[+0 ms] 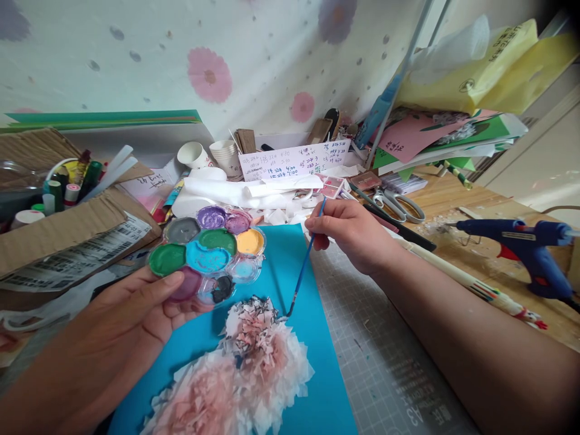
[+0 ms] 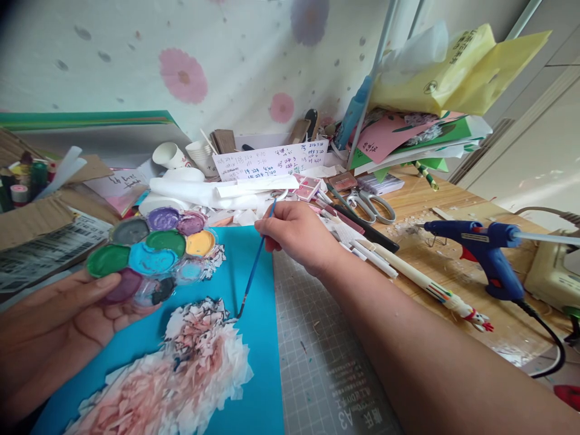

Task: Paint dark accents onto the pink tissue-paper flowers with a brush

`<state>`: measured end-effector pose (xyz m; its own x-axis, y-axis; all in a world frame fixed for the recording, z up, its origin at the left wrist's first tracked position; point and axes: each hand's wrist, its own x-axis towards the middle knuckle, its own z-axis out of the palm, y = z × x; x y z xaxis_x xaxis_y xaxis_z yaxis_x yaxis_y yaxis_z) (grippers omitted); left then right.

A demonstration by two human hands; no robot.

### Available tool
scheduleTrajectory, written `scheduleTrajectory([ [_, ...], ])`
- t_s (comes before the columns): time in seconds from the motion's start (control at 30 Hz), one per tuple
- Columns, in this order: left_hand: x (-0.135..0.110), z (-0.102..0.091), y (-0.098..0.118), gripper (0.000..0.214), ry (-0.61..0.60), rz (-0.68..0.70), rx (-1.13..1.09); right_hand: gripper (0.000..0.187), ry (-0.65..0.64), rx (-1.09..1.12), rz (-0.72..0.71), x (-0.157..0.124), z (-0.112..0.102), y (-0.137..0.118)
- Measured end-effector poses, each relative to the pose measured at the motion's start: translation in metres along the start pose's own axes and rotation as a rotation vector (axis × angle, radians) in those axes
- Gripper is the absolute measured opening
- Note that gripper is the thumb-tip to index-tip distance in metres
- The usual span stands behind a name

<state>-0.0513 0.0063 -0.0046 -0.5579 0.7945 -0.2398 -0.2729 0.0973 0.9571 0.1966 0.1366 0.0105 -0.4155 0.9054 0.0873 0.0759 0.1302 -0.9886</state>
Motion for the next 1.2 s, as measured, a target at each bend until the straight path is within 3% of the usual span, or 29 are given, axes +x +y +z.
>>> scheduleTrajectory([
  [0.13, -0.001, 0.003, 0.001, 0.011, -0.015, 0.056, 0.079, 0.016, 0.008, 0.015, -0.006, -0.001, -0.001, -0.002],
  [0.43, -0.002, 0.005, 0.003, 0.015, -0.055, 0.017, -0.027, 0.017, -0.022, 0.108, -0.027, -0.004, 0.001, -0.005],
  [0.63, -0.008, 0.013, 0.009, 0.015, 0.021, 0.021, -0.003, 0.017, -0.054, 0.113, -0.02, -0.005, 0.005, -0.005],
  [0.8, -0.004, 0.008, 0.005, 0.015, -0.053, 0.033, -0.049, 0.017, -0.059, 0.111, -0.011, -0.007, 0.005, -0.004],
  [0.97, -0.005, 0.007, 0.007, 0.016, -0.044, 0.003, -0.015, 0.019, -0.052, 0.136, -0.023, -0.006, 0.005, -0.004],
  [1.2, -0.002, 0.001, 0.003, 0.014, -0.171, 0.027, -0.029, 0.017, -0.07, 0.131, -0.024, -0.007, 0.006, -0.002],
])
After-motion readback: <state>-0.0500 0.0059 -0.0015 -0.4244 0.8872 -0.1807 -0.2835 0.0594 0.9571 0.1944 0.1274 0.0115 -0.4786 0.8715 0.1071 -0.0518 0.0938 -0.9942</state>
